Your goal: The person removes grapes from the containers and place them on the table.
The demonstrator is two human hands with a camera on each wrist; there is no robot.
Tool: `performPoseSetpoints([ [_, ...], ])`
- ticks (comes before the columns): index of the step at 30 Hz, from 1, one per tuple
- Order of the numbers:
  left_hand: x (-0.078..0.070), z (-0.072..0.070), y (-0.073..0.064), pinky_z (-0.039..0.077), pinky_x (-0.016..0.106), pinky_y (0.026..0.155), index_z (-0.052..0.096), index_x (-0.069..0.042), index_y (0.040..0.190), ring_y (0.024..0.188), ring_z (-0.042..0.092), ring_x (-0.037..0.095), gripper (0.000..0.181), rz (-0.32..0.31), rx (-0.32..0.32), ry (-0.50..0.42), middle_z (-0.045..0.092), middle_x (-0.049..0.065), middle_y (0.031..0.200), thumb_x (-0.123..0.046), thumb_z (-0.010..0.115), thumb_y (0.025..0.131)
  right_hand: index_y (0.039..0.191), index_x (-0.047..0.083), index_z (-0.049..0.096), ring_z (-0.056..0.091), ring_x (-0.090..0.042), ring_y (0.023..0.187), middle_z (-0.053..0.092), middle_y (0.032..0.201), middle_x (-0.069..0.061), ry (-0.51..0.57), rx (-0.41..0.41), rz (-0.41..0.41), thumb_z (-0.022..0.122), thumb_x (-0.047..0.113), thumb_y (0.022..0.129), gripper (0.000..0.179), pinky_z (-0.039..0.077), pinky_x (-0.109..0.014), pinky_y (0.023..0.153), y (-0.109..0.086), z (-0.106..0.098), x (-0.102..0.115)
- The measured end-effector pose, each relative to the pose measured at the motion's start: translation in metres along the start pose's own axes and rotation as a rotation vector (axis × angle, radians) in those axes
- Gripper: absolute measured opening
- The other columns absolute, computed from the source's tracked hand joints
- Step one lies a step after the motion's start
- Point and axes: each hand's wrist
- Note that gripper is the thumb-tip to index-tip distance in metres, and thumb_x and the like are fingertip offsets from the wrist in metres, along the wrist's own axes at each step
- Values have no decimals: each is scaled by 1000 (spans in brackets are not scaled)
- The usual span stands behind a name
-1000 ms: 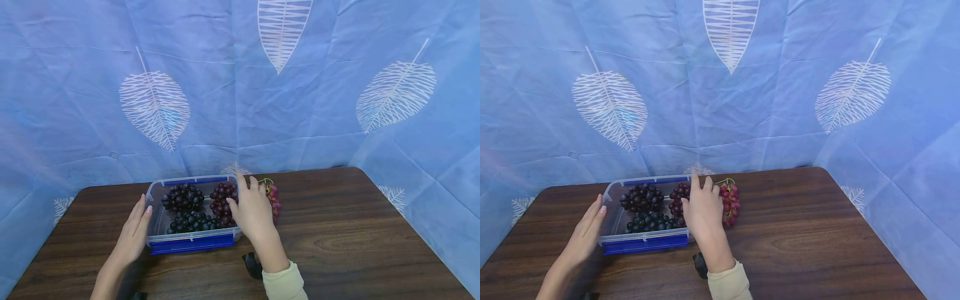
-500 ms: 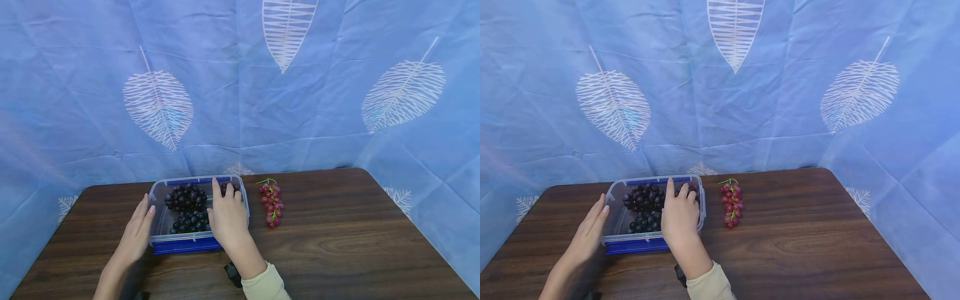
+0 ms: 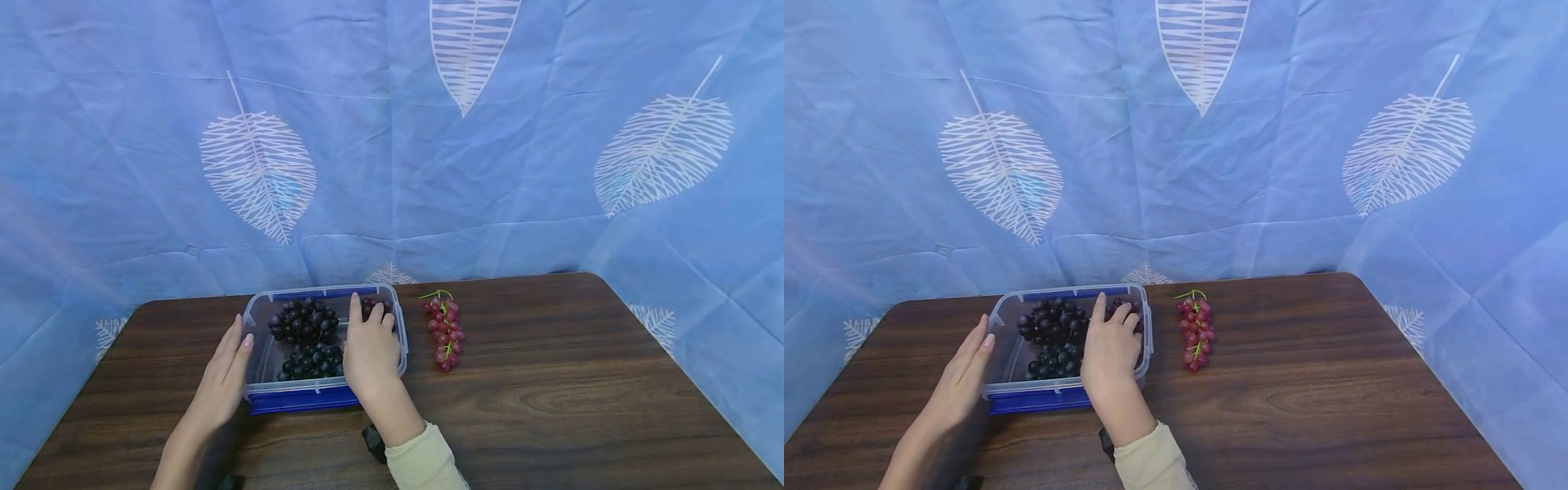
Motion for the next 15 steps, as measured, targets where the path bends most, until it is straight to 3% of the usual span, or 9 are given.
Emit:
performPoseSetpoints([
  [6,0,-1,-1,9,76,122,-2,3,167,158,3,56,71,3,-5,-4,0,32,173,-40,25,117,164,10,38,47,-57,137,43,157,-35,-10,52,56,85,16,89,89,60,-57,97,3,4,7],
  [15,0,0,-1,9,75,123,-1,2,168,159,3,55,72,0,-3,-4,1,31,174,-41,26,117,167,13,33,38,-63,143,38,163,-32,-26,173,72,83,19,92,91,59,-61,96,11,9,9],
])
Point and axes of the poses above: each hand's wrist, its own y-axis towards the middle knuckle, its own z-axis out of the palm, x = y × z
